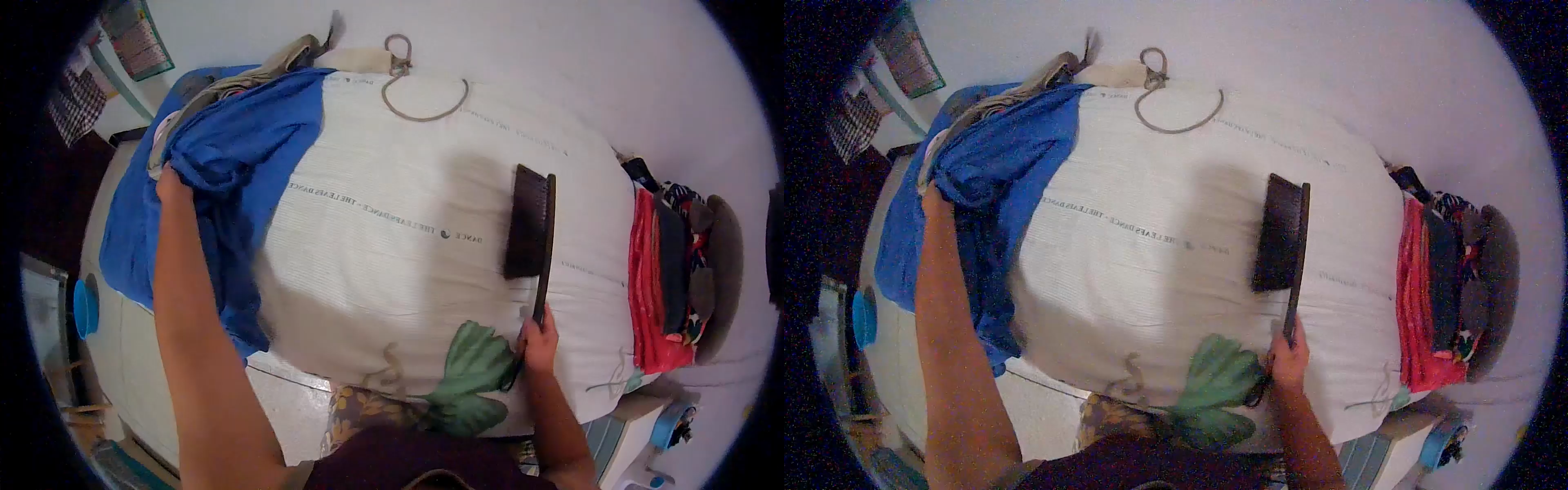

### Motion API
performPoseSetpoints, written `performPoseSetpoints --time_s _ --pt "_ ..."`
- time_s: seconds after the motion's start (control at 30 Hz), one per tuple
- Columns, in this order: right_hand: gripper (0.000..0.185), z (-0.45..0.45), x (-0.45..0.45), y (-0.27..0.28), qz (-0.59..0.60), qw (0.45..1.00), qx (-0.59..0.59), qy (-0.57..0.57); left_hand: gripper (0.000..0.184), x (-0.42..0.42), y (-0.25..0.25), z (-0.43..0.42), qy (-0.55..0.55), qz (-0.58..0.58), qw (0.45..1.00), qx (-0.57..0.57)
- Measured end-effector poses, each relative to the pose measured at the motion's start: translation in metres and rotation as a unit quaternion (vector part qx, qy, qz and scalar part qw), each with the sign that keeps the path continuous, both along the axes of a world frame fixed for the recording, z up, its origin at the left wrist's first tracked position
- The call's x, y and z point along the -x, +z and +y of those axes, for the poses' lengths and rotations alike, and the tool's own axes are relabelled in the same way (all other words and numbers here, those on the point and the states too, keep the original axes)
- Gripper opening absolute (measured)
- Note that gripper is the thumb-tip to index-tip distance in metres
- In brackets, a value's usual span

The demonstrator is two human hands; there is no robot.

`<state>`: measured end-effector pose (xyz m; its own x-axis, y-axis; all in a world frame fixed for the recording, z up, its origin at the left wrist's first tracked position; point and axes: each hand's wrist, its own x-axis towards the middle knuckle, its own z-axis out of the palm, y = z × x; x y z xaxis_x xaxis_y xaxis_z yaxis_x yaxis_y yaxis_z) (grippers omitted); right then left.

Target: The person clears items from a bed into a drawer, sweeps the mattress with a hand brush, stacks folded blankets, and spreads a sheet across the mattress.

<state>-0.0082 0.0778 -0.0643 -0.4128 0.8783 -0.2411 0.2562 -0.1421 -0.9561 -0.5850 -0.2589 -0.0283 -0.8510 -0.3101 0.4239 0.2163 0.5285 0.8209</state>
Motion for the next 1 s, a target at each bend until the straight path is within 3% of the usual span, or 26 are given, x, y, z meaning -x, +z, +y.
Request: performPoseSetpoints --time_s 0.07,0.1,0.17,0.23,0.3,0.33,0.37,0.43,0.5,0.57,0.67,0.77,0.87,0.9,0.93,0.97,1.0 --pt "0.048 0.037 0.023 -0.007 0.002 0.999 -0.047 0.000 0.056 -0.048 0.010 0.003 -0.076 0.069 0.991 -0.083" --pt "0.048 0.057 0.039 -0.013 0.014 0.998 -0.061 -0.006 0.057 -0.073 0.009 0.006 -0.123 0.075 0.988 -0.050" --pt "0.040 0.089 0.082 -0.006 0.069 0.997 -0.035 -0.018 0.052 -0.116 -0.008 0.009 -0.252 0.099 0.945 0.183" --pt "0.028 0.133 0.128 -0.032 0.159 0.985 0.037 -0.053 0.049 -0.174 -0.015 0.021 -0.279 0.114 0.864 0.404" --pt "0.019 0.147 0.193 -0.076 0.090 0.988 -0.072 -0.098 0.056 -0.222 -0.004 0.033 -0.277 -0.019 0.827 0.489" --pt "0.019 0.142 0.227 -0.097 0.056 0.991 -0.042 -0.111 0.054 -0.228 -0.013 0.030 -0.266 -0.029 0.843 0.466" --pt "0.027 0.088 0.248 -0.053 0.031 0.990 -0.115 -0.073 0.053 -0.228 -0.027 0.027 -0.254 -0.038 0.859 0.444" --pt "0.036 0.058 0.281 -0.042 -0.058 0.974 -0.195 0.103 0.050 -0.209 -0.044 0.020 -0.243 -0.051 0.868 0.430" --pt "0.046 0.060 0.298 -0.021 -0.069 0.944 -0.212 0.243 0.046 -0.181 -0.058 0.001 -0.233 -0.065 0.863 0.444" --pt "0.042 0.069 0.293 0.023 -0.008 0.952 -0.111 0.286 0.045 -0.142 -0.073 -0.026 -0.215 -0.059 0.884 0.411" --pt "0.035 0.099 0.292 0.030 0.072 0.989 0.007 0.125 0.044 -0.076 -0.108 -0.077 -0.164 -0.010 0.892 0.421" --pt "0.032 0.100 0.306 0.000 0.002 0.994 -0.048 0.102 0.045 -0.054 -0.111 -0.094 -0.107 -0.041 0.900 0.421" --pt "0.047 0.049 0.304 0.004 -0.061 0.938 -0.130 0.315 0.044 -0.053 -0.094 -0.079 -0.094 -0.157 0.913 0.365" --pt "0.050 0.028 0.297 0.029 -0.081 0.919 -0.055 0.381 0.045 -0.038 -0.110 -0.085 -0.115 -0.107 0.922 0.355" --pt "0.051 0.023 0.284 0.038 -0.073 0.899 -0.070 0.427 0.046 -0.022 -0.121 -0.100 -0.131 -0.054 0.927 0.348" --pt "0.051 0.030 0.267 0.042 -0.063 0.874 -0.087 0.474 0.045 -0.048 -0.080 -0.078 -0.120 -0.179 0.920 0.328" --pt "0.052 0.033 0.254 0.039 -0.051 0.889 -0.070 0.449 0.048 -0.038 -0.105 -0.096 -0.152 -0.120 0.912 0.363"
